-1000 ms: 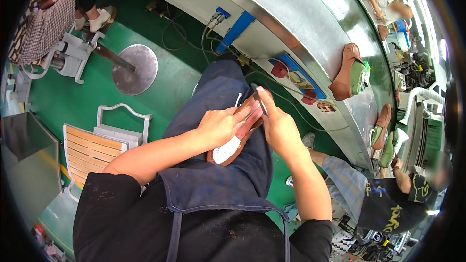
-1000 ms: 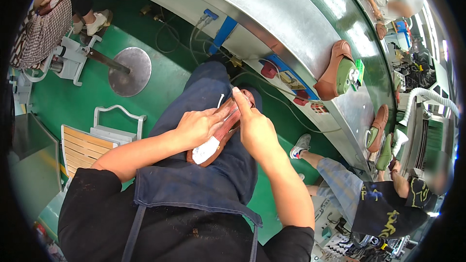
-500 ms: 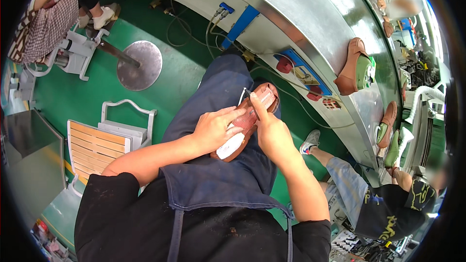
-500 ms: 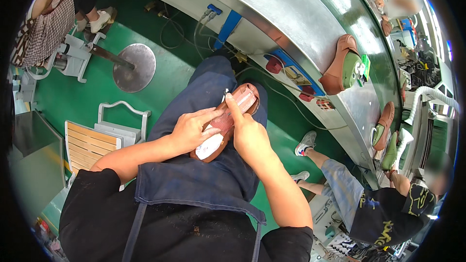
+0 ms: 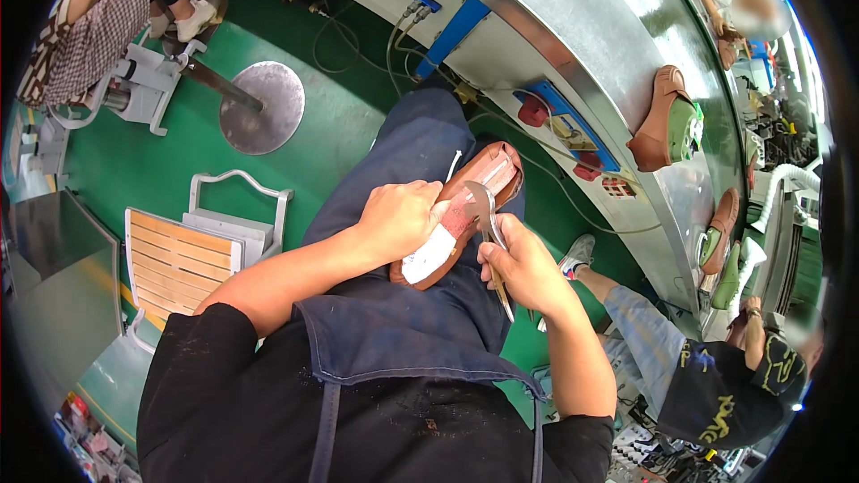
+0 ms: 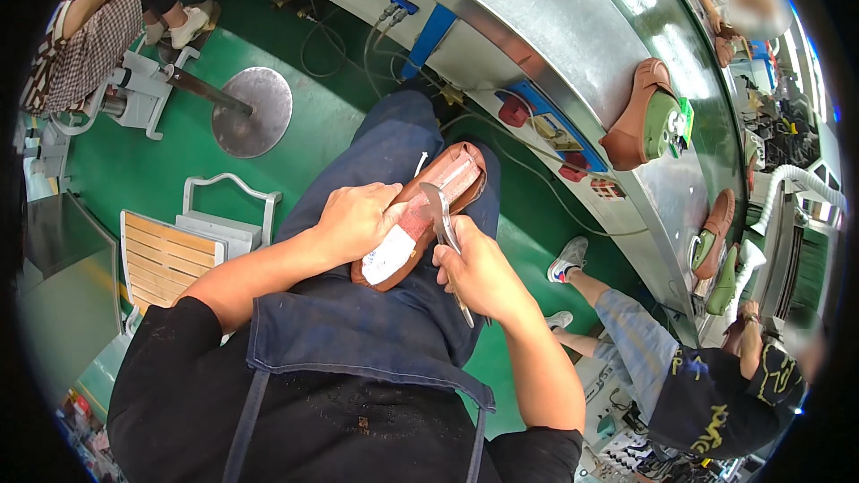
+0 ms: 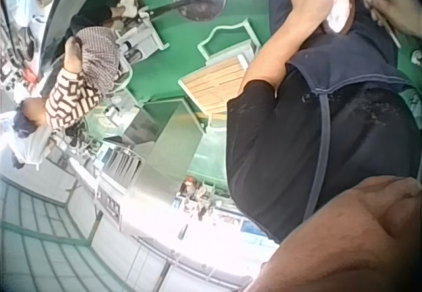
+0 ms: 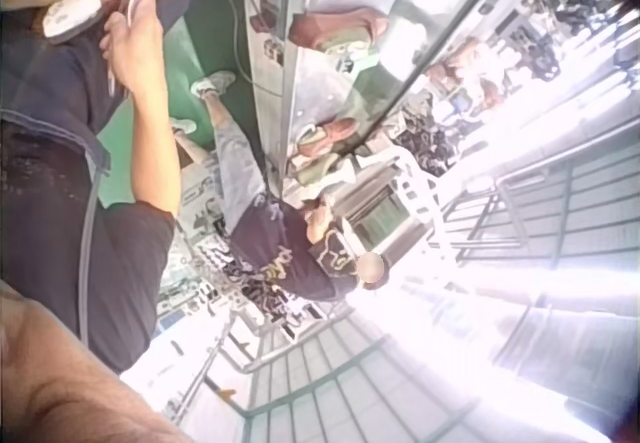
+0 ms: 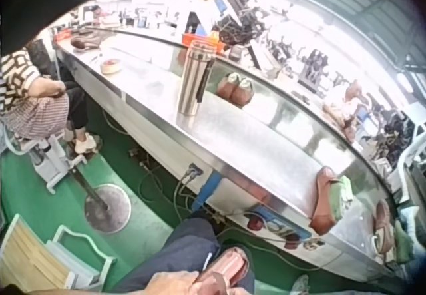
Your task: Using a specialty cutting tool to trim and refine the edges of shoe components on a last.
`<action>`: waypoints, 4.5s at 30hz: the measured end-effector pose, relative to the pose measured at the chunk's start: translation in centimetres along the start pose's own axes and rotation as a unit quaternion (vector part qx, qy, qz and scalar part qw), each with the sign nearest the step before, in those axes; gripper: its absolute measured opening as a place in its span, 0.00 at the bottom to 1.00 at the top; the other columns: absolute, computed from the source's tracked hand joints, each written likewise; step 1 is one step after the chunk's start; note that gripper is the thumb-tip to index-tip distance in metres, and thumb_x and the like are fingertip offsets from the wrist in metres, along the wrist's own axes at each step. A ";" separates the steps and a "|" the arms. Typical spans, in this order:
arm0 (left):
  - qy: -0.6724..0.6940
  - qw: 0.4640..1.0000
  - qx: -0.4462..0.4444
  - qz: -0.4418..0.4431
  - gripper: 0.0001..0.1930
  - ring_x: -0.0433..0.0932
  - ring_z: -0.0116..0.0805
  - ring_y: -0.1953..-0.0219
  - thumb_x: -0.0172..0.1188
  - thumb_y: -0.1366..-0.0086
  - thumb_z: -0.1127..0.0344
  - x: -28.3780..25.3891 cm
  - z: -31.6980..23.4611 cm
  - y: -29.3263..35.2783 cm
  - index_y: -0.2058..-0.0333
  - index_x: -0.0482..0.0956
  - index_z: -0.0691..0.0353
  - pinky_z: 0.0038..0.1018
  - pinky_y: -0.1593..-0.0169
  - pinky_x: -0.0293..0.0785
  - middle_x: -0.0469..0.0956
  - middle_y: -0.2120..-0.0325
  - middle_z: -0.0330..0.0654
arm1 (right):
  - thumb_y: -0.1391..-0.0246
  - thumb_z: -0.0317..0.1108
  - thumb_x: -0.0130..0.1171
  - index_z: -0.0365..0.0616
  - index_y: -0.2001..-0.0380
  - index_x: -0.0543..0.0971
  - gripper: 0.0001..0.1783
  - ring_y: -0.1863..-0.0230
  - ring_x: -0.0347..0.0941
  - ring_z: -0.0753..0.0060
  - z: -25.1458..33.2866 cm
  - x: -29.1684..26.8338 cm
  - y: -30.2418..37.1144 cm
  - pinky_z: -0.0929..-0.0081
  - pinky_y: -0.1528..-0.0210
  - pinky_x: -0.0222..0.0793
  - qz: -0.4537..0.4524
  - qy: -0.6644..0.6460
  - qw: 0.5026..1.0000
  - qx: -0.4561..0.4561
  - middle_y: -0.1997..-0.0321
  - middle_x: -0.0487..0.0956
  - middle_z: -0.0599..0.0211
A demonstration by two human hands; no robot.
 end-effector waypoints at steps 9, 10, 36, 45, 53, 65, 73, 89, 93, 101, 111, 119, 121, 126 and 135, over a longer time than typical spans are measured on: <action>0.103 0.990 0.041 0.081 0.22 0.86 0.53 0.50 0.52 0.21 0.59 0.1 1.4 -0.9 0.43 0.81 0.73 0.40 0.43 0.80 0.85 0.50 0.62 | 0.34 0.23 0.51 0.35 0.46 0.72 0.14 0.62 0.85 0.55 1.2 -0.1 0.7 0.60 0.56 0.81 0.073 0.207 0.971 -0.095 0.62 0.84 0.52; 0.103 0.991 0.040 0.081 0.22 0.86 0.53 0.50 0.52 0.21 0.59 0.2 1.6 -0.6 0.43 0.81 0.73 0.40 0.43 0.80 0.85 0.50 0.62 | 0.34 0.23 0.51 0.35 0.46 0.72 0.14 0.62 0.85 0.55 1.3 0.0 0.7 0.60 0.56 0.81 0.074 0.206 0.971 -0.095 0.62 0.84 0.52; 0.712 0.574 -0.353 0.198 0.29 0.83 0.43 0.45 0.48 0.17 0.46 8.0 3.6 3.0 0.40 0.76 0.70 0.40 0.37 0.79 0.83 0.45 0.51 | 0.39 0.23 0.60 0.35 0.46 0.74 0.18 0.59 0.80 0.37 4.0 0.2 -1.2 0.49 0.57 0.78 0.052 0.424 0.878 -0.218 0.61 0.81 0.45; 0.704 0.587 -0.347 0.199 0.31 0.84 0.42 0.46 0.50 0.19 0.42 8.1 3.7 2.9 0.40 0.76 0.69 0.40 0.37 0.79 0.83 0.45 0.50 | 0.34 0.26 0.55 0.34 0.49 0.74 0.12 0.52 0.79 0.31 3.3 0.6 -1.2 0.45 0.51 0.77 0.057 0.299 0.917 -0.257 0.55 0.82 0.40; 0.724 0.562 -0.332 0.221 0.32 0.82 0.44 0.43 0.46 0.18 0.43 7.9 3.3 3.0 0.38 0.75 0.70 0.40 0.36 0.78 0.82 0.43 0.52 | 0.39 0.23 0.54 0.33 0.48 0.75 0.16 0.55 0.83 0.40 4.9 0.9 -0.2 0.52 0.54 0.82 0.039 0.483 0.851 -0.203 0.55 0.82 0.42; 0.741 0.537 -0.320 0.244 0.33 0.82 0.43 0.42 0.50 0.20 0.41 8.8 3.5 2.9 0.37 0.75 0.68 0.41 0.34 0.77 0.82 0.42 0.50 | 0.39 0.24 0.59 0.34 0.42 0.74 0.22 0.59 0.82 0.36 2.6 0.8 -1.0 0.50 0.58 0.80 0.047 0.373 0.886 -0.271 0.59 0.81 0.43; 0.734 0.553 -0.315 0.236 0.34 0.81 0.42 0.42 0.52 0.21 0.39 8.6 3.6 3.1 0.37 0.75 0.69 0.40 0.35 0.77 0.81 0.42 0.50 | 0.38 0.22 0.61 0.33 0.39 0.73 0.24 0.55 0.80 0.35 2.4 0.6 -0.5 0.50 0.53 0.78 0.026 0.292 0.913 -0.282 0.55 0.81 0.44; 0.764 0.517 -0.290 0.255 0.35 0.78 0.44 0.37 0.42 0.18 0.40 8.8 3.3 3.0 0.32 0.70 0.67 0.41 0.30 0.72 0.78 0.37 0.50 | 0.41 0.24 0.56 0.34 0.37 0.74 0.26 0.62 0.83 0.43 2.6 1.5 -0.4 0.52 0.59 0.81 0.042 0.445 0.857 -0.256 0.59 0.81 0.48; 0.800 0.485 -0.238 0.262 0.34 0.78 0.44 0.36 0.42 0.17 0.40 9.3 3.3 2.7 0.31 0.69 0.66 0.42 0.29 0.71 0.77 0.36 0.50 | 0.41 0.23 0.59 0.37 0.37 0.75 0.27 0.65 0.82 0.42 1.4 1.2 -0.2 0.52 0.62 0.80 0.005 0.394 0.871 -0.295 0.61 0.80 0.49; 0.764 0.527 -0.267 0.259 0.29 0.81 0.38 0.42 0.52 0.19 0.46 8.8 3.3 3.1 0.33 0.72 0.64 0.36 0.35 0.77 0.80 0.41 0.48 | 0.41 0.23 0.60 0.36 0.38 0.75 0.26 0.65 0.81 0.42 0.7 1.3 -0.2 0.52 0.63 0.80 -0.003 0.376 0.874 -0.308 0.62 0.80 0.49; 0.691 0.662 -0.204 0.205 0.32 0.75 0.36 0.36 0.51 0.18 0.48 8.8 3.7 2.4 0.28 0.64 0.67 0.32 0.30 0.69 0.76 0.37 0.46 | 0.35 0.21 0.56 0.35 0.41 0.74 0.20 0.58 0.84 0.44 1.2 2.3 0.8 0.58 0.54 0.80 0.097 0.156 0.971 -0.155 0.57 0.84 0.45; 0.484 0.841 -0.152 0.185 0.30 0.78 0.41 0.38 0.47 0.17 0.52 7.3 3.6 1.6 0.28 0.64 0.71 0.33 0.34 0.71 0.80 0.41 0.54 | 0.38 0.20 0.54 0.33 0.46 0.74 0.17 0.59 0.85 0.50 1.7 0.6 1.1 0.58 0.55 0.80 0.190 0.167 0.966 -0.061 0.59 0.86 0.49; 0.422 0.878 -0.142 0.174 0.29 0.79 0.39 0.41 0.48 0.17 0.54 6.4 3.4 1.5 0.29 0.65 0.70 0.32 0.35 0.72 0.81 0.42 0.52 | 0.41 0.16 0.54 0.35 0.47 0.75 0.18 0.61 0.85 0.58 2.7 -0.7 0.8 0.63 0.55 0.79 0.119 0.260 0.953 -0.095 0.61 0.84 0.53; 0.378 0.908 -0.114 0.140 0.29 0.81 0.49 0.40 0.49 0.19 0.52 5.5 3.0 1.9 0.31 0.67 0.70 0.37 0.36 0.73 0.82 0.45 0.58 | 0.40 0.19 0.56 0.46 0.27 0.67 0.37 0.55 0.81 0.31 8.4 -0.5 0.8 0.47 0.52 0.77 -0.074 0.249 0.923 -0.285 0.54 0.83 0.39; 0.404 0.878 -0.149 0.208 0.33 0.81 0.40 0.42 0.63 0.25 0.52 6.3 3.3 2.8 0.33 0.69 0.71 0.34 0.37 0.74 0.82 0.45 0.52 | 0.45 0.17 0.54 0.60 0.22 0.64 0.46 0.61 0.83 0.34 6.2 1.4 -0.9 0.47 0.59 0.81 -0.037 0.344 0.885 -0.312 0.54 0.81 0.42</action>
Point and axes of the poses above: each hand's wrist, its own y-axis away from the middle knuckle, its own x-axis out of the palm, z = x × y, the point moved 8 cm from there along -y, towards the middle knuckle
